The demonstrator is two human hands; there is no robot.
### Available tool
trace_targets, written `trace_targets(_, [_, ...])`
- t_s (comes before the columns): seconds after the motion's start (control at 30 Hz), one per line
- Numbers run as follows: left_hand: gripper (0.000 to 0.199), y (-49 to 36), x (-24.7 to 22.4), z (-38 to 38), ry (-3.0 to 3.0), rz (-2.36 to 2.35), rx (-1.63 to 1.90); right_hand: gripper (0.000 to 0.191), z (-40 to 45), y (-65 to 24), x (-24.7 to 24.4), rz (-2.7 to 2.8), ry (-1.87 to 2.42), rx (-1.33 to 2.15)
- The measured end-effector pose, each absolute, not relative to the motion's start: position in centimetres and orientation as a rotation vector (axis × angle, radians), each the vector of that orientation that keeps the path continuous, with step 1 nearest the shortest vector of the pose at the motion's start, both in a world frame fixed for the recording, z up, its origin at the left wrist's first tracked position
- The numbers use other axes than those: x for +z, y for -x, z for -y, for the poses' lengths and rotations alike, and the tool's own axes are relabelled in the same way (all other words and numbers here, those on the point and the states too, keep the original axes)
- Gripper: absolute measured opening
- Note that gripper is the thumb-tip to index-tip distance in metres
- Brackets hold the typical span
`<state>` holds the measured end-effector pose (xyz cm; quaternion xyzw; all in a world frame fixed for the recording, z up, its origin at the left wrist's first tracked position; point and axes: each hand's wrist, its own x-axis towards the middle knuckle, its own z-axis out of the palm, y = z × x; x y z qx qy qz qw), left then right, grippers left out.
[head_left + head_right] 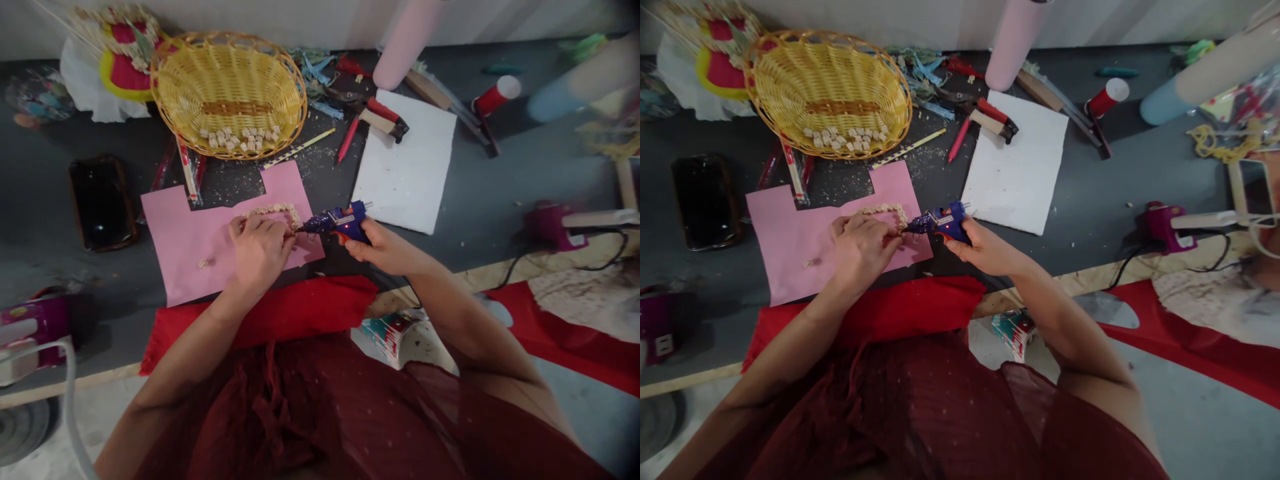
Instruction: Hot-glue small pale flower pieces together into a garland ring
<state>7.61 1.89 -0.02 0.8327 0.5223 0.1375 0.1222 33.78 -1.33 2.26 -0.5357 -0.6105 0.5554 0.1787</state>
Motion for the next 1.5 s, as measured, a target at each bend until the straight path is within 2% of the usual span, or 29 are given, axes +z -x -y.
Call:
trace_targets(0.37, [0.011,-7.5,-0.4,-1.9,-2.443,-1.524,0.43,0.029,1.2,-33.6,2.3,1.706,1.49,1.581])
trace_targets(1.0, [0.017,-7.7,0.1,-1.9,-2.41,-1.535,0.396,0.036,1.6,-34.6,2.5,1.641,1.517,1.551])
trace_targets(1.1, [0.018,-7.8,0.4,-2.0,-2.429,-1.547,0.382,0.035,1.3,-36.0,2.9,1.546,1.613,1.39])
trace_targets(1.33, [0.014,-7.9,0.2,-2.0,-2.45,-1.556,0.376,0.031,0.4,-39.7,2.6,1.696,2.151,0.485])
trace_targets(1.5, [0.015,-7.8,0.2,-2.1,-2.426,-1.549,0.381,0.031,-0.7,-40.8,2.0,1.853,2.337,0.302])
